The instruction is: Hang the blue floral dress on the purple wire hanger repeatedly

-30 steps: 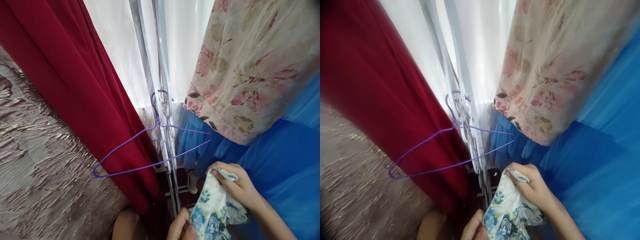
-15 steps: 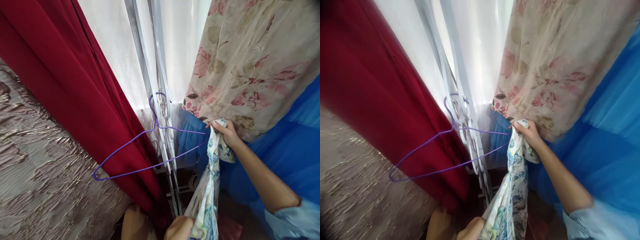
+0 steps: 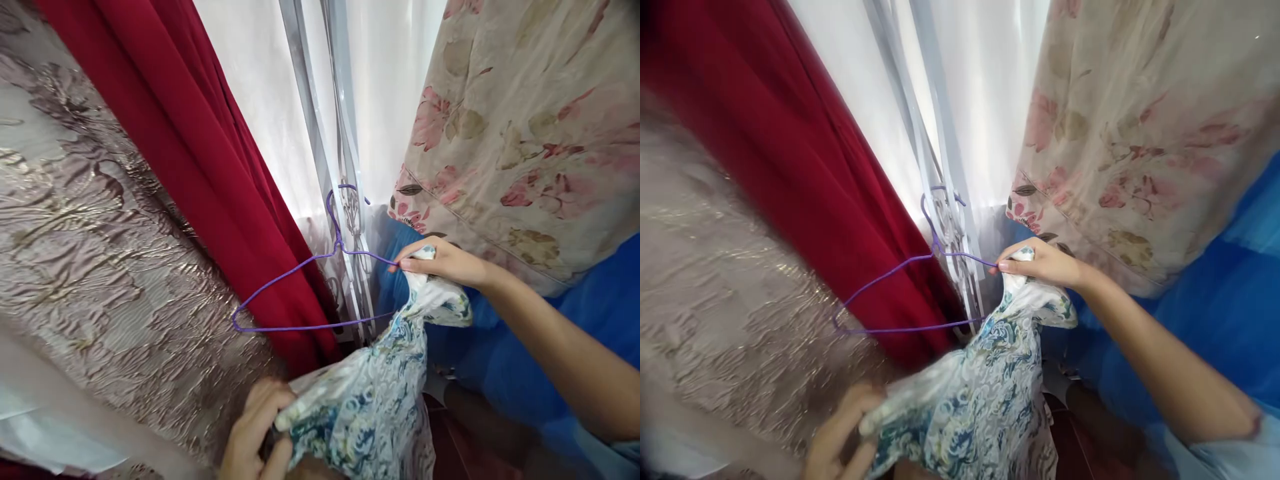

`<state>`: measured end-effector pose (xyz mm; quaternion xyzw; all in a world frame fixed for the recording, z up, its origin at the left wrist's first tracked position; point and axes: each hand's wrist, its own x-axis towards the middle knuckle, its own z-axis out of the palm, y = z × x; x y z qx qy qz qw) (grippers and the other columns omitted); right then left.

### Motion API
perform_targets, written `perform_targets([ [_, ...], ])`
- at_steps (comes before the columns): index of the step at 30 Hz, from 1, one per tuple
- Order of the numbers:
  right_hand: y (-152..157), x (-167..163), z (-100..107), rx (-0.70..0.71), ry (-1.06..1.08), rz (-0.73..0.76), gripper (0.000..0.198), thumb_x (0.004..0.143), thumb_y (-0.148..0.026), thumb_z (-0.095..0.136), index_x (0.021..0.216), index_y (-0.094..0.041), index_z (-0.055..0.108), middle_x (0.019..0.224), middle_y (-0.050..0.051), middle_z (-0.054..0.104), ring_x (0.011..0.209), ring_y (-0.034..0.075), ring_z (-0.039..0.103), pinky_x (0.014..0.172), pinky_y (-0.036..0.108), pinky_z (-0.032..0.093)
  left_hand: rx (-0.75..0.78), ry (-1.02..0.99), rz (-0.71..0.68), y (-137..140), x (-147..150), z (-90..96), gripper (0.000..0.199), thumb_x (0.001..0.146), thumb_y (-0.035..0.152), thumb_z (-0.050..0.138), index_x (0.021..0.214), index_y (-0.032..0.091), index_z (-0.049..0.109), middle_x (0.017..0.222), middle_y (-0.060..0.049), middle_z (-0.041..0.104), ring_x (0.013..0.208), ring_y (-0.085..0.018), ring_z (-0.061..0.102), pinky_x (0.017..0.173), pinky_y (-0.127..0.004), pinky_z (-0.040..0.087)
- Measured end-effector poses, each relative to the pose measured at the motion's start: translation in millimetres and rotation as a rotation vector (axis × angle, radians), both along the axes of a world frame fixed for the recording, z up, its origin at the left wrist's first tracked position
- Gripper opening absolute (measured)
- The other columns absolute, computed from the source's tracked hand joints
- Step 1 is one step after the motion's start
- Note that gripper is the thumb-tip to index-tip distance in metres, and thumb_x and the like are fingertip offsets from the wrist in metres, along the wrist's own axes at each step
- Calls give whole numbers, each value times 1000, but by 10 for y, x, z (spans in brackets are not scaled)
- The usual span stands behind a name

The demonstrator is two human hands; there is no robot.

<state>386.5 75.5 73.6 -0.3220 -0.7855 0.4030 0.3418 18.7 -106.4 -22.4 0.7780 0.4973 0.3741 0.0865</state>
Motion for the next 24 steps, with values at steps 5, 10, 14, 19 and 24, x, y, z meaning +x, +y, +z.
perform_targets([
  [5, -158, 28, 126, -72, -71, 66, 25, 94, -34, 63, 94, -14, 79, 90, 7, 75, 80, 15, 62, 70, 26, 41, 189, 244, 248, 538, -572, 140, 11, 78, 15, 58, 83, 23, 63, 87, -4, 65, 95, -27, 54, 83, -38, 42],
  [10, -212, -21, 176, -106, -102, 53, 30, 95, -38, 61, 93, -13, 77, 85, 5, 72, 78, 14, 62, 70, 25, 41, 234, 233, 295, 933, -750, 260, 8, 83, 20, 54, 88, 22, 60, 91, -5, 64, 96, -27, 51, 86, -40, 40],
  [14, -221, -24, 184, -132, -108, 45, 31, 94, -41, 63, 95, -14, 78, 84, 4, 72, 75, 13, 61, 67, 24, 41, 213, 228, 261, 1103, -762, 442, 14, 80, 14, 48, 89, 21, 57, 97, -6, 61, 97, -26, 50, 87, -39, 39],
  [19, -205, -17, 189, -227, -80, 30, 33, 91, -42, 67, 95, -12, 78, 86, 7, 73, 76, 14, 62, 69, 24, 43, 176, -12, 153, 1210, -633, 735, 9, 82, 16, 46, 87, 21, 52, 96, -5, 54, 95, -23, 53, 86, -36, 43],
  [24, -180, -25, 92, -340, 5, 81, 32, 89, -43, 71, 92, -12, 78, 78, 5, 72, 68, 13, 62, 62, 22, 44, -66, -239, 28, 1151, -243, 1025, 29, 81, 16, 50, 108, 24, 51, 94, -1, 57, 83, -18, 56, 72, -29, 48],
])
